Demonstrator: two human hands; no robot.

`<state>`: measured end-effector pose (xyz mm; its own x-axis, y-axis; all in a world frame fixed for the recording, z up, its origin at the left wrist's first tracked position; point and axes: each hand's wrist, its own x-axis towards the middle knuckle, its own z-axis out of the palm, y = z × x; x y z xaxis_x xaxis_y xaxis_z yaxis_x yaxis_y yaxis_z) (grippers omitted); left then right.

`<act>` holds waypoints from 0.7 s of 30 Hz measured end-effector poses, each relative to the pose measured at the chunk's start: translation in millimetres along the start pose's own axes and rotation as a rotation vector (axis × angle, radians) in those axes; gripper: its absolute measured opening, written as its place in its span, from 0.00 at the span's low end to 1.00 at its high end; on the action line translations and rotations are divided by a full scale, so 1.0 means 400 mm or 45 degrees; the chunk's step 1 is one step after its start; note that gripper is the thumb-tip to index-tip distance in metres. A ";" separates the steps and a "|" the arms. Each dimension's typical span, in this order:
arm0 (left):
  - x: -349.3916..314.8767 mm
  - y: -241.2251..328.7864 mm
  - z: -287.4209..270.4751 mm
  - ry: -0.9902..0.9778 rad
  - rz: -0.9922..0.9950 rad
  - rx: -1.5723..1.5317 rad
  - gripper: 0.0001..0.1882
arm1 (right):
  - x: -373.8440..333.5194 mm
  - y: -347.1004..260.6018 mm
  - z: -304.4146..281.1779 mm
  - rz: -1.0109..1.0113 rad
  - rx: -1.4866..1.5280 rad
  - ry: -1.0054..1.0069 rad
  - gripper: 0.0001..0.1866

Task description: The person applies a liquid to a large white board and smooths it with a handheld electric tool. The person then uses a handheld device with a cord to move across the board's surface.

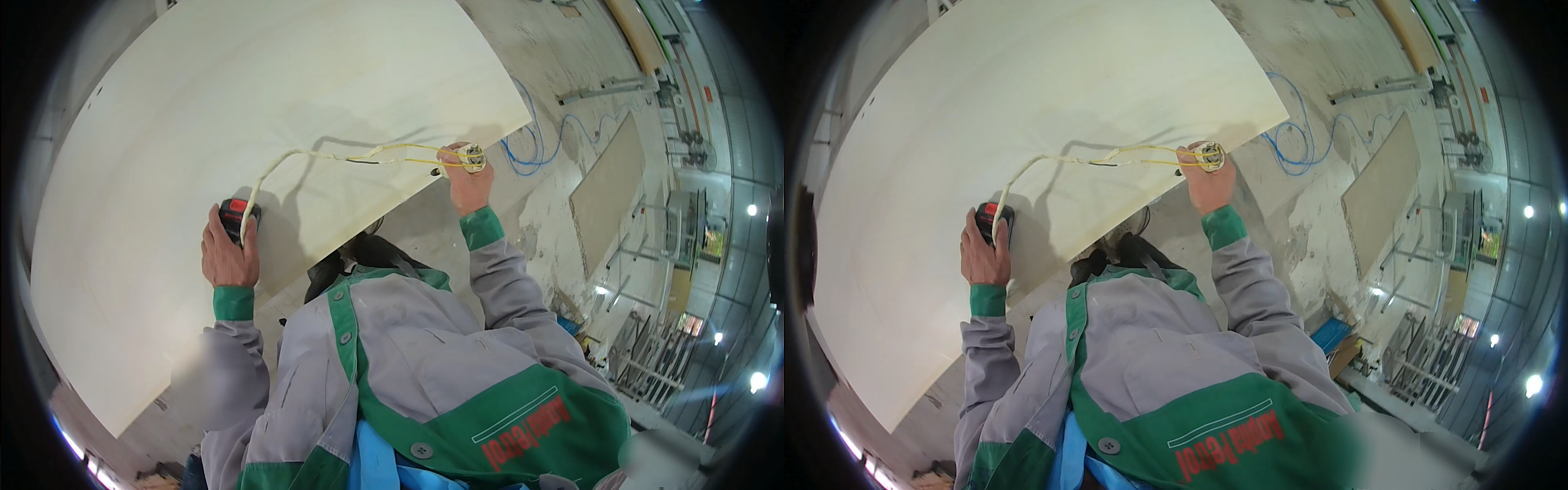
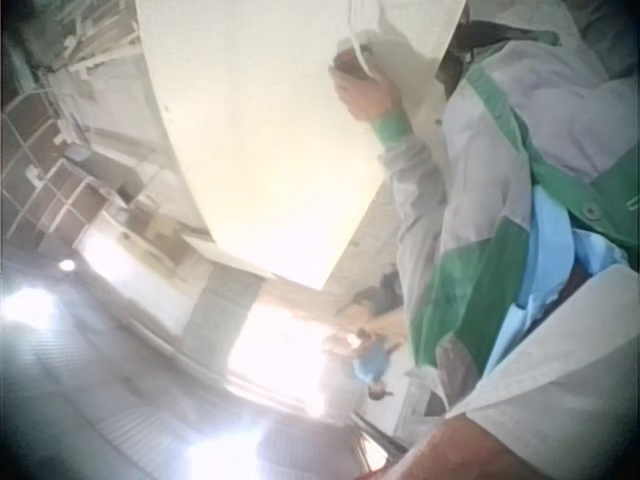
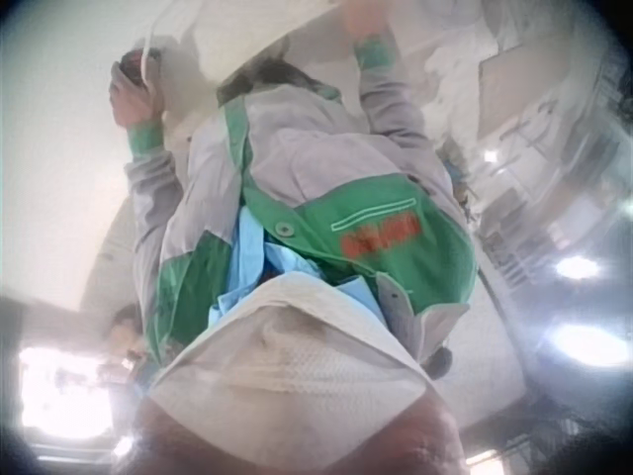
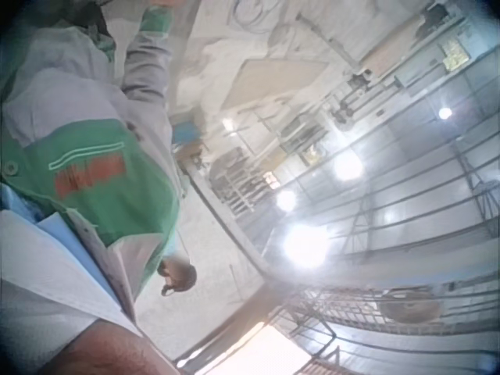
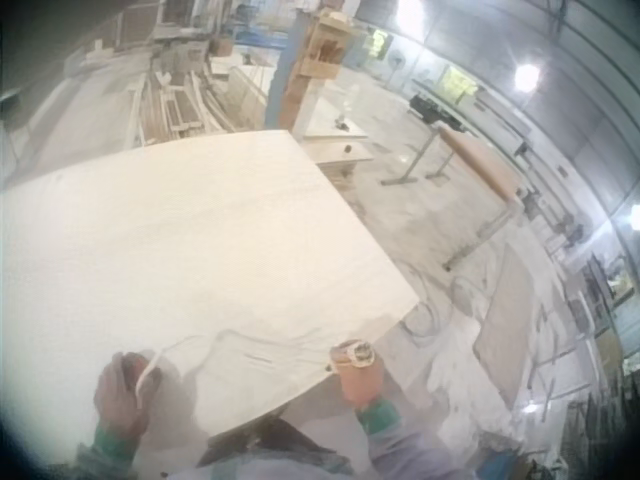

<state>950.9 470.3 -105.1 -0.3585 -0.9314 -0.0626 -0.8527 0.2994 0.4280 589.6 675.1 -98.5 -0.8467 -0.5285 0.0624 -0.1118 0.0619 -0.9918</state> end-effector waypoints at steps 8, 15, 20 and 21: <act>0.057 0.092 -0.011 -0.088 -0.503 0.117 0.51 | 0.049 -0.059 0.022 0.070 0.043 -0.205 0.10; 0.102 0.091 0.039 0.138 -0.656 -0.039 0.51 | 0.083 -0.062 0.038 0.112 0.007 -0.369 0.09; 0.122 0.083 0.050 0.176 -0.693 -0.103 0.48 | 0.080 -0.032 0.033 0.040 0.053 -0.451 0.09; 0.125 0.085 0.051 0.180 -0.705 -0.094 0.47 | 0.075 -0.023 0.033 0.017 0.047 -0.441 0.10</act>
<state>896.0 438.1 -112.2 0.1925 -0.9654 -0.1761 -0.8681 -0.2512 0.4282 572.1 647.3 -89.0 -0.6201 -0.7844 0.0141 -0.0778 0.0436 -0.9960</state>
